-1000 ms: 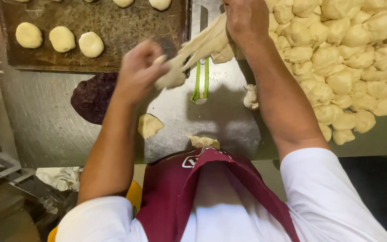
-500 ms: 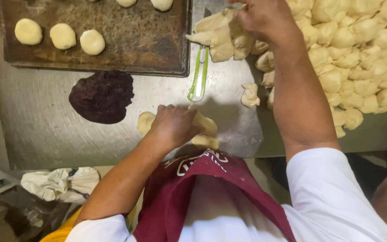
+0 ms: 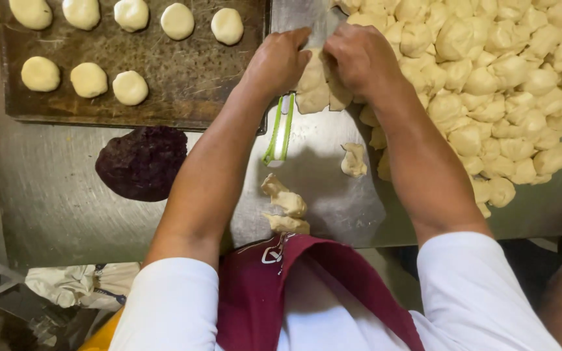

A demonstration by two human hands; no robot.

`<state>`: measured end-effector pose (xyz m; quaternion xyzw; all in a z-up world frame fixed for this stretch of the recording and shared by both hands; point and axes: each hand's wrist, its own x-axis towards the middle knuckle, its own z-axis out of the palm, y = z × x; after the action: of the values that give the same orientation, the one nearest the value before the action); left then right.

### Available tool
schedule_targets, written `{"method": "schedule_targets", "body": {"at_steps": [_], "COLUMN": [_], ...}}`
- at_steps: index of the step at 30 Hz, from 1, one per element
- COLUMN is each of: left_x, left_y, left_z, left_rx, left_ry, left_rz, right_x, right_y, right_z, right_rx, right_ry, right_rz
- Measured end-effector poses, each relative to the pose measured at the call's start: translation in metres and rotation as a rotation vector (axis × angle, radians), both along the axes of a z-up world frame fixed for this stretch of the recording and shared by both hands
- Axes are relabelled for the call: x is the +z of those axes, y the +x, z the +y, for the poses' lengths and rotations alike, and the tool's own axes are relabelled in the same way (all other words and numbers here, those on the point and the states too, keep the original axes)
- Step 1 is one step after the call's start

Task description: Filling and shaping dough balls for baking in a commercial kitchen.

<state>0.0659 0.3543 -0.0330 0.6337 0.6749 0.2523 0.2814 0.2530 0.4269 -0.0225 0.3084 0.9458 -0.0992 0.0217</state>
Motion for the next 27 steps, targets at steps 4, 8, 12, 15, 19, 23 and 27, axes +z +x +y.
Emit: {"method": "schedule_targets", "body": {"at_steps": [4,8,12,15,19,23,27], "left_x": [-0.016,-0.042,-0.029,0.009,0.034,0.029,0.104], "left_y": [0.001,0.003,0.01,0.018,0.012,-0.027,-0.071], "left_z": [0.021,0.036,0.031,0.024,0.021,0.0,-0.096], "left_rx": [-0.101,-0.115,-0.134,-0.067,-0.003,0.21,0.38], "left_ry": [-0.196,-0.143,0.003,-0.297,-0.399,-0.081,0.106], "left_rz": [0.045,0.07,-0.04,-0.119,-0.172,-0.359,-0.388], "right_x": [-0.025,-0.018,-0.013,-0.015,-0.017,-0.02,-0.032], "right_y": [0.043,0.057,0.05,0.046,0.039,0.032,0.03], "right_z": [-0.005,-0.014,-0.021,-0.021,-0.024,-0.023,-0.019], "right_rx": [0.155,0.042,0.077,0.095,0.041,0.028,-0.014], "right_ry": [0.257,0.034,0.18,0.207,0.127,0.174,0.186], "right_rz": [0.358,0.287,0.252,0.316,0.292,0.441,0.341]}}
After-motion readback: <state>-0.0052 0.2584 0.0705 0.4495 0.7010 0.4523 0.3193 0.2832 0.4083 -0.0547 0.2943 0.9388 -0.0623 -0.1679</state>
